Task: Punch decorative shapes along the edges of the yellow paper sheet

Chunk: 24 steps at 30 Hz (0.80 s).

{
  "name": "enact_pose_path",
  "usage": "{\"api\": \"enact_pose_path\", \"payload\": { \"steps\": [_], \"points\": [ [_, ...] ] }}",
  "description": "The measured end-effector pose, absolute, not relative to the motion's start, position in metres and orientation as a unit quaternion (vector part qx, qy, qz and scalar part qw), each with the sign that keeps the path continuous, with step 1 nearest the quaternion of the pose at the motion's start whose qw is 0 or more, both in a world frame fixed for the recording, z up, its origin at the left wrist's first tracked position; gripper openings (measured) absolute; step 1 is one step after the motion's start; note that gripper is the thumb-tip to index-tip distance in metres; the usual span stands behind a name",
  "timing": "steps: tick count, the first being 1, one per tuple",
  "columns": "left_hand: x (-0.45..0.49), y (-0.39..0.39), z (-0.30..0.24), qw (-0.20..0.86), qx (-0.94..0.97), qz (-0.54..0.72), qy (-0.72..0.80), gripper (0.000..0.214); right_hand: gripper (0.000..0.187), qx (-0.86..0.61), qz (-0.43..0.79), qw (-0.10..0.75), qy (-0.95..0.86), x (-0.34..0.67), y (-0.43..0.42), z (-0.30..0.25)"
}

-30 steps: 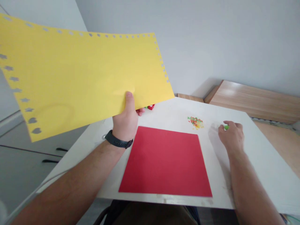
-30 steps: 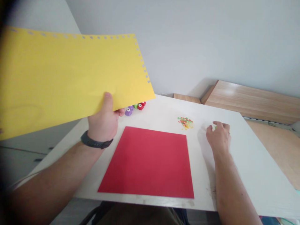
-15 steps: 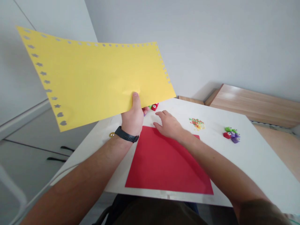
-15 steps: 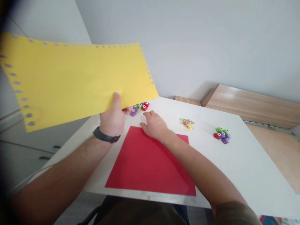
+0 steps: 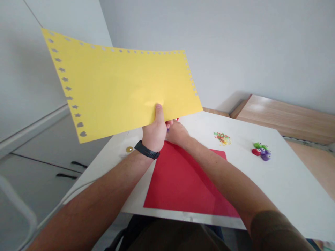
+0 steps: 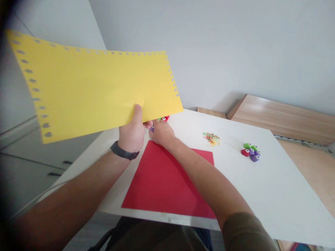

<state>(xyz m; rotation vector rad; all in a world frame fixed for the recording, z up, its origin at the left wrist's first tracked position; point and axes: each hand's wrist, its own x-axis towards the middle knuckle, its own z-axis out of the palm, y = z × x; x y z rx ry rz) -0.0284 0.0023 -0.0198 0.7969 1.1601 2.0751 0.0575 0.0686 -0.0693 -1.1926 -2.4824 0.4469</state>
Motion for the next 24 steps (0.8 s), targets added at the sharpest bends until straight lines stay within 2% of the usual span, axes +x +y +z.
{"api": "enact_pose_path", "payload": {
  "steps": [8, 11, 15, 19, 24],
  "points": [
    [-0.026, 0.001, -0.020, 0.313, 0.325, 0.782, 0.429, 0.040, 0.037, -0.456, 0.200, 0.246, -0.831, 0.094, 0.061, -0.058],
    [-0.024, -0.002, -0.018, 0.316, 0.337, 0.771, 0.438, 0.043, 0.028, -0.443, 0.231, 0.268, -0.823, 0.133, 0.048, -0.047],
    [-0.023, -0.015, -0.014, 0.313, 0.339, 0.744, 0.483, 0.044, 0.025, -0.414, 0.378, 0.311, -0.767, 0.188, 0.020, -0.031],
    [-0.024, -0.028, -0.006, 0.315, 0.354, 0.714, 0.515, 0.045, 0.034, -0.385, 0.497, 0.354, -0.693, 0.225, -0.005, -0.018],
    [-0.025, -0.036, -0.003, 0.328, 0.380, 0.655, 0.564, 0.048, 0.044, -0.380, 0.571, 0.401, -0.607, 0.246, -0.016, -0.019]
  ]
}}
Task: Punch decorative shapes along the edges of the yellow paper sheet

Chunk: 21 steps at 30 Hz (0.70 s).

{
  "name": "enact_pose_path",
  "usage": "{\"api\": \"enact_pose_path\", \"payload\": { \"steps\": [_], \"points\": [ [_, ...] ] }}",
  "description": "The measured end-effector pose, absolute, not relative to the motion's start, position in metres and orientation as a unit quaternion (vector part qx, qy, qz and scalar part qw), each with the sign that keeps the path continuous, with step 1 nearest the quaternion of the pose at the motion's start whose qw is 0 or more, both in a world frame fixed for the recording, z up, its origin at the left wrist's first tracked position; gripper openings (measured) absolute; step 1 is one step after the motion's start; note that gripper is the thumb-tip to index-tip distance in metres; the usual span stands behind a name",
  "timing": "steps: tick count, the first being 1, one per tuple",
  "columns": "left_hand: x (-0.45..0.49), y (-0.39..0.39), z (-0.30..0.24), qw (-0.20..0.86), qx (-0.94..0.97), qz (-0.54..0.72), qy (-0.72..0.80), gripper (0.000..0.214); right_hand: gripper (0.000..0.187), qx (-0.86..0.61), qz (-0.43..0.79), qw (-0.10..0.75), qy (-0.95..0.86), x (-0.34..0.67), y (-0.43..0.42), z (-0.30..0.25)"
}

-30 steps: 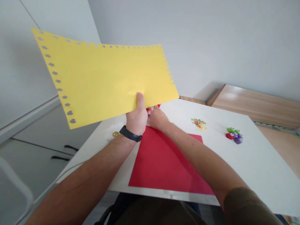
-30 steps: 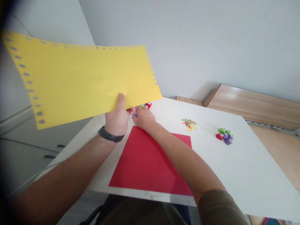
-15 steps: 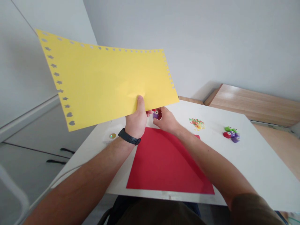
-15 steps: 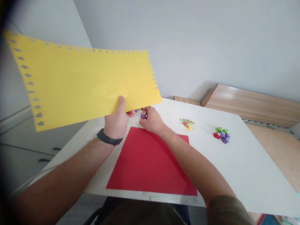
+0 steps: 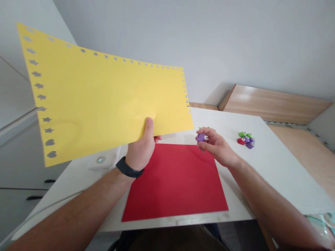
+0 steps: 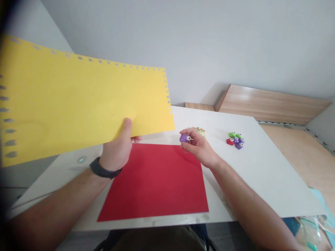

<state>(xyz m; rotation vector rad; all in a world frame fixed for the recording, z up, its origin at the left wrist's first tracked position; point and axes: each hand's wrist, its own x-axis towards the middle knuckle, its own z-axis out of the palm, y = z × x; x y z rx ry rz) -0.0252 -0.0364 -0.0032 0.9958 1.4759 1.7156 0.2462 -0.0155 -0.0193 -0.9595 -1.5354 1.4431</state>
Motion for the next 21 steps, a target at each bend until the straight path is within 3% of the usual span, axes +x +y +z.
{"api": "enact_pose_path", "payload": {
  "steps": [21],
  "points": [
    [-0.030, -0.047, 0.005, 0.353, 0.485, 0.519, 0.609, 0.055, 0.036, -0.381, 0.634, 0.445, -0.505, 0.243, -0.032, -0.017]
  ]
}}
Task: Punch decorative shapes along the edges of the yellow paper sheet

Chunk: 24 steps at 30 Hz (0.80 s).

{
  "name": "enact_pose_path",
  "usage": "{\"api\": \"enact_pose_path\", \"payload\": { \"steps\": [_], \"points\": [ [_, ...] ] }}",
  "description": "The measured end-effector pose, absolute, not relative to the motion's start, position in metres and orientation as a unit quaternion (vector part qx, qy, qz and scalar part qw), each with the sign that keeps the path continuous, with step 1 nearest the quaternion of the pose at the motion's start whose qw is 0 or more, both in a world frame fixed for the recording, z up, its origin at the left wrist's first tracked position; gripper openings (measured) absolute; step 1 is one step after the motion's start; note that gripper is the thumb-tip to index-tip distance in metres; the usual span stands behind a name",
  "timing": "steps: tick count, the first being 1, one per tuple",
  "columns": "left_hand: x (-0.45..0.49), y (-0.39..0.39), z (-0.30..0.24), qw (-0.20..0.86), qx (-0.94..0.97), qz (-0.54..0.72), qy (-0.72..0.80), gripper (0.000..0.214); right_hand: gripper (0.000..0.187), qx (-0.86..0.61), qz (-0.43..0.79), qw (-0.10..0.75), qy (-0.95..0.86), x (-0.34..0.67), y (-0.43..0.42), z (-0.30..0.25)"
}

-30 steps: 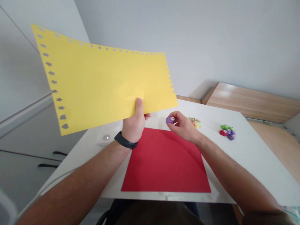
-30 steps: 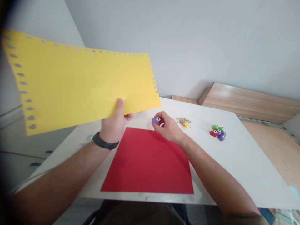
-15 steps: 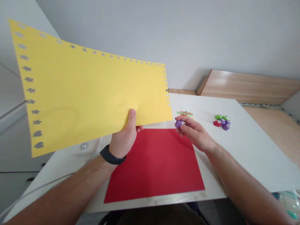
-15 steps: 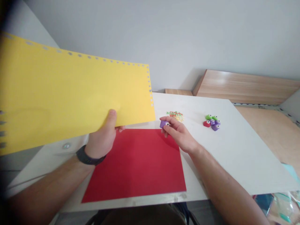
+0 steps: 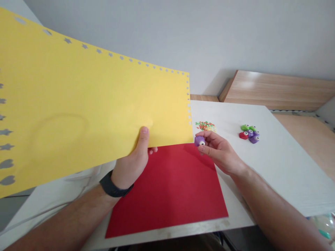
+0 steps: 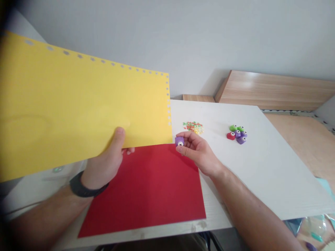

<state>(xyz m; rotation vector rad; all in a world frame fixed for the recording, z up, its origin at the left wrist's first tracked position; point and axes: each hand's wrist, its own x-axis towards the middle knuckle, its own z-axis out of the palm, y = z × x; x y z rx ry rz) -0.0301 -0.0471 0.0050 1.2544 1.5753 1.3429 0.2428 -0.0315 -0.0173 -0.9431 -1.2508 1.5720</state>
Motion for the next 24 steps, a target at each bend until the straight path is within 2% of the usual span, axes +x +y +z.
{"api": "enact_pose_path", "payload": {
  "steps": [9, 14, 19, 24],
  "points": [
    [-0.027, -0.048, 0.007, 0.348, 0.494, 0.512, 0.611, 0.053, 0.033, -0.374, 0.633, 0.450, -0.507, 0.241, -0.031, -0.013],
    [-0.031, -0.048, 0.006, 0.332, 0.520, 0.478, 0.626, 0.062, 0.038, -0.372, 0.644, 0.455, -0.490, 0.240, -0.033, -0.012],
    [-0.030, -0.050, 0.008, 0.338, 0.517, 0.474, 0.628, 0.063, 0.030, -0.395, 0.637, 0.465, -0.471, 0.237, -0.032, -0.009],
    [-0.030, -0.052, 0.007, 0.311, 0.536, 0.456, 0.639, 0.060, 0.030, -0.398, 0.632, 0.458, -0.482, 0.237, -0.032, -0.006]
  ]
}}
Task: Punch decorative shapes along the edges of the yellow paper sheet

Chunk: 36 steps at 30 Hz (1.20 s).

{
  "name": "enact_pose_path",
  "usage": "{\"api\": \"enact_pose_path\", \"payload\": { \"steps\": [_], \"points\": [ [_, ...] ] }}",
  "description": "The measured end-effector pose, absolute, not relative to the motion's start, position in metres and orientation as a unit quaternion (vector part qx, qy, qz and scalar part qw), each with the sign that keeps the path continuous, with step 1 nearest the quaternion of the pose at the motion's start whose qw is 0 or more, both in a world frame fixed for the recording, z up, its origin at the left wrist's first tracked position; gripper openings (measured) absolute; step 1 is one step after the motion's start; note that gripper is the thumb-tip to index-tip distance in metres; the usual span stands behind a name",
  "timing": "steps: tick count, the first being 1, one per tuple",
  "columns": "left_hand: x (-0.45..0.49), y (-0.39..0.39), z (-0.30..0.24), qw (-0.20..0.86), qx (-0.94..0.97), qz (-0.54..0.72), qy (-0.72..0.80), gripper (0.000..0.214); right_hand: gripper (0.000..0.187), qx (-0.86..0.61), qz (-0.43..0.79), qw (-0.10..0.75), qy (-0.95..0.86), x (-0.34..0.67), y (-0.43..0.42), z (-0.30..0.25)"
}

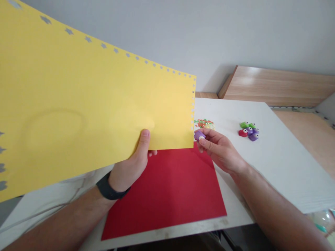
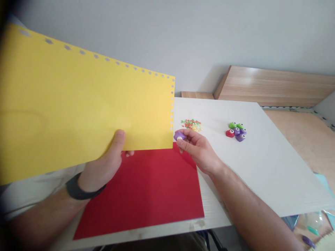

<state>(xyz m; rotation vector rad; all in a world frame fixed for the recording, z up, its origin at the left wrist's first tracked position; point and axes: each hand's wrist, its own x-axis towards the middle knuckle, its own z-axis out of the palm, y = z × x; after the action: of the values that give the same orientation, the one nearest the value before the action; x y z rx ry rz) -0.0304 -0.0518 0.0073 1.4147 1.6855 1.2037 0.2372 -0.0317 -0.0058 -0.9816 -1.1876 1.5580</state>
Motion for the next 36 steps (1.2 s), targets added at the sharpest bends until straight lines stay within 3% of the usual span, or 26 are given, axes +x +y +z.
{"api": "enact_pose_path", "payload": {
  "steps": [9, 36],
  "points": [
    [-0.0269, -0.0538, 0.0082, 0.280, 0.527, 0.480, 0.643, 0.050, 0.029, -0.390, 0.645, 0.444, -0.484, 0.2381, -0.0321, -0.0070],
    [-0.0314, -0.0545, 0.0049, 0.207, 0.600, 0.460, 0.622, 0.055, 0.031, -0.407, 0.649, 0.440, -0.469, 0.2374, -0.0315, -0.0092]
  ]
}}
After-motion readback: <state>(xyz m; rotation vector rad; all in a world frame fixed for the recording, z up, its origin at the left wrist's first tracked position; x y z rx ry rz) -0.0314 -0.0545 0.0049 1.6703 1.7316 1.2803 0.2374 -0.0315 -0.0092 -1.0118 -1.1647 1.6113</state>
